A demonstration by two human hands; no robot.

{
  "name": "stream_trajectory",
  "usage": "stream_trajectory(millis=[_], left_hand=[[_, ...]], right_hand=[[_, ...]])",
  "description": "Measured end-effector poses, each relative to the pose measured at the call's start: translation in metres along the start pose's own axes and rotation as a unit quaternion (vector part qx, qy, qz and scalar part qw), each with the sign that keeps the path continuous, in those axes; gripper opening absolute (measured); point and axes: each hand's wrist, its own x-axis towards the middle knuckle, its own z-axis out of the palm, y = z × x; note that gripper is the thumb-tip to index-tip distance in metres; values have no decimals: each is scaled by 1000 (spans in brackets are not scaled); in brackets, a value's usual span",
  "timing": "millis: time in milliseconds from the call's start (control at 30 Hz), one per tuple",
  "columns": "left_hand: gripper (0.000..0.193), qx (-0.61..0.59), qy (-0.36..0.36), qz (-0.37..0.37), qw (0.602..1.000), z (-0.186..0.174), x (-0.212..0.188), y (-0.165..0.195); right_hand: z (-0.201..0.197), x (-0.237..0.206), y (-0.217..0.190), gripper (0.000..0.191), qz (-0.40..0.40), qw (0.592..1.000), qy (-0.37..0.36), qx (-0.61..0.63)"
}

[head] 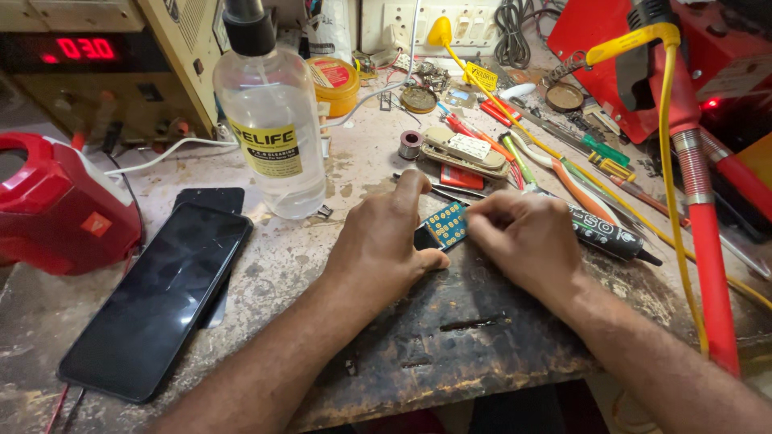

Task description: The person applies flux to a small circuit board, uses a hot air gun to heat the solder points, and then attaches a keypad membrane to the board. The person handles the board and keypad throughout the process.

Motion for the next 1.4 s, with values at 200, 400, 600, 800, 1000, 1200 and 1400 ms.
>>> stream_trajectory(millis=[200,400,600,800,1000,1200,1400], left_hand=[[83,3,-3,1,1000,-1,1,0],[83,-3,6,8,1000,-2,1,0],[82,-6,5,10,1000,-1,1,-1],[80,-13,26,40,999,1,1,-3],[81,-10,17,25,1000,2,1,-1],[83,-7,21,34,999,0,-1,0],[83,-7,9,24,1000,1,0,0]], right_hand=[[0,1,3,11,-42,999,13,-22],[0,0,-4,15,71,997,11,42],[3,1,-14,17,2,997,-1,81],[6,2,-15,13,-62,997,-13,47],[5,3,-15,15,-70,997,-3,30],[7,4,-14,13,-65,998,13,1],[7,3,-15,13,-82,997,10,15]])
